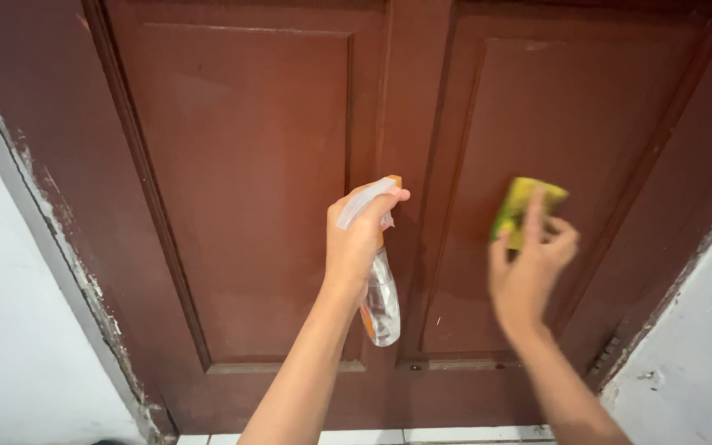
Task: The person cleans a wooden door by spraying the surface with a spray bottle and wiping it with a sponge.
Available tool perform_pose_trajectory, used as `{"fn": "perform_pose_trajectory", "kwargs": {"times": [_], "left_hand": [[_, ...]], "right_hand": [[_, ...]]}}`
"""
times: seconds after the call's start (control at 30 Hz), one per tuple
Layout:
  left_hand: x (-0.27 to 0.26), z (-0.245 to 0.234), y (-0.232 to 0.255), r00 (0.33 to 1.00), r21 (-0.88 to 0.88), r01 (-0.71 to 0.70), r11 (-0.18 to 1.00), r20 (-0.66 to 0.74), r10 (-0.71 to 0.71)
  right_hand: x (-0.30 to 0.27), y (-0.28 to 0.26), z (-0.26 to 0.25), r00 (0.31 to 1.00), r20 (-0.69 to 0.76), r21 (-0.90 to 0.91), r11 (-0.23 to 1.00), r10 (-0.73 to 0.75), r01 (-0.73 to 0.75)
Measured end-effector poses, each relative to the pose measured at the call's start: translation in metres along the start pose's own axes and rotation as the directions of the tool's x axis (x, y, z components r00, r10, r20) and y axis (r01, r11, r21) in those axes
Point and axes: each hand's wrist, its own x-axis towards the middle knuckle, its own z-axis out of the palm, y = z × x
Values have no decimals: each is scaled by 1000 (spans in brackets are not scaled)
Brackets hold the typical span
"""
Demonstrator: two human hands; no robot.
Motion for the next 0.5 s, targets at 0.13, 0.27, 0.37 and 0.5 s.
{"fn": "perform_pose_trajectory", "kwargs": {"times": [0.13,0.27,0.37,0.5], "left_hand": [[0,2,-1,1000,-34,-17,999,5,17],[3,3,0,1000,-30,-16,999,-4,16],[2,2,-1,1000,-27,-31,999,0,31],[0,0,2,1000,-12,-20,1000,-6,20]], "right_hand": [[12,-31,-11,991,82,91,991,-103,95],[31,-16,-21,991,92,77,993,-101,94],[34,12,-21,999,21,132,990,47,-50],[10,26,-14,995,-76,39,997,63,-60]]}}
